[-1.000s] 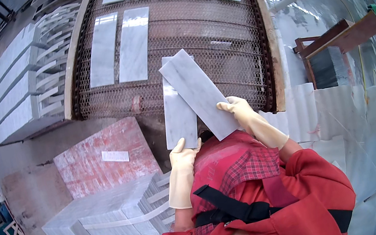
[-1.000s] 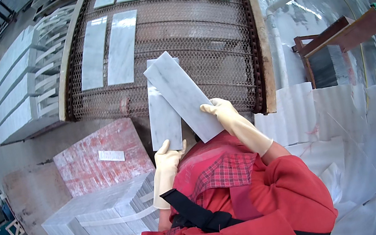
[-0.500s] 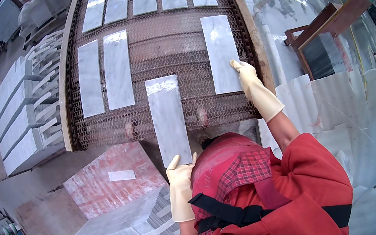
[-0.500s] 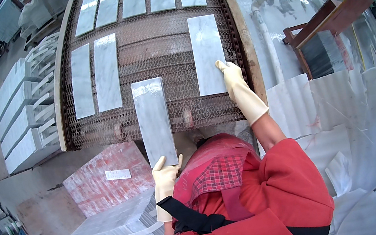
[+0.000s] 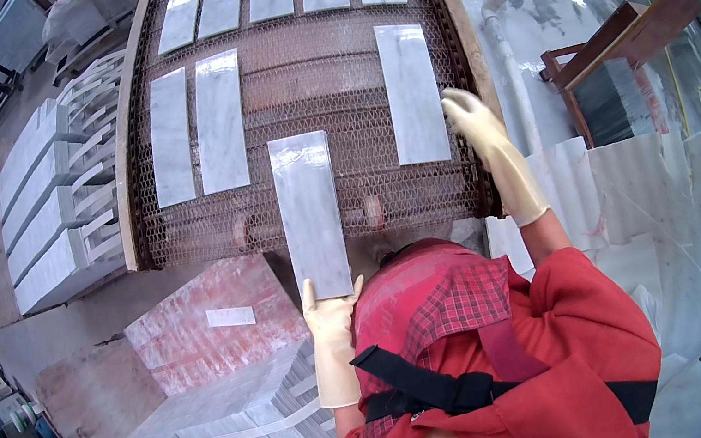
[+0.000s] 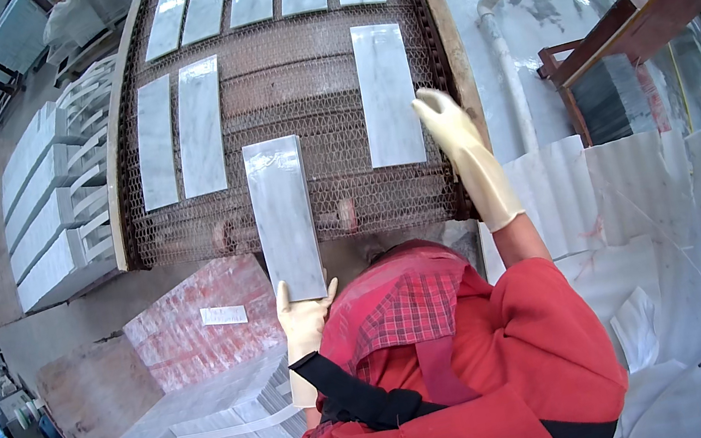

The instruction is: The person repeatedly picks up rectangular white tiles from a stack and places them one by one onto a moving conveyor belt. The tiles are arranged in rows on the belt as it advances.

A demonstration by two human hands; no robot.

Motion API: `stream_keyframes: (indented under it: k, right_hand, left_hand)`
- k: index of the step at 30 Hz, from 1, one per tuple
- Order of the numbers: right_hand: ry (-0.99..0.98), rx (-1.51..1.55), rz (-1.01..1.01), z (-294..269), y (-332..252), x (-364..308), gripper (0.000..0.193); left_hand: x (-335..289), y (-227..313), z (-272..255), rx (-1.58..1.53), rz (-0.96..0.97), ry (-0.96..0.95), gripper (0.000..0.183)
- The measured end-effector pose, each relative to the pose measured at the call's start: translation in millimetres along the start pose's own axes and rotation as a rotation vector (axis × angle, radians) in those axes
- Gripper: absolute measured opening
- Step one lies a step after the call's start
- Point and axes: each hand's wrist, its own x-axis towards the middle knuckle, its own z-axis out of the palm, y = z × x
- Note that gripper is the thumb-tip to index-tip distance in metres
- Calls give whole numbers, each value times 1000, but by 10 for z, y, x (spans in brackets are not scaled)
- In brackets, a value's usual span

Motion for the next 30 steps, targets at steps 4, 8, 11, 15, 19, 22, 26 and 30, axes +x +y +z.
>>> stream_keyframes:
  k: [4,8,11,15,19,22,26,30]
  right_hand:
    - [15,-161,-330,-151,38,-87,50]
    - [-518,-309,-272,340,98,-449,49]
    - [-877,-332,-126,826,139,-836,55]
    - [-1100,-125,60,1430,469,-1000,58]
    - [-1078,288,292,1595,540,-1168,51]
    - [-997,421,377,1700,636,-1153,48]
    - [-832,533,399,1611,741,-1066,44]
    - [-735,538,359,1345,697,-936,39]
  left_hand:
    - [-108,-59,310,59,17,-36,72]
    - [-35,-27,332,41,31,161,75]
    - [0,-8,275,17,37,158,71]
    - [-124,-74,176,103,90,50,64]
    - [-83,-96,37,351,137,0,55]
    - [-13,-70,-184,823,224,-129,52]
    - [116,-36,-213,427,192,124,54]
    - [31,142,-22,221,225,165,35]
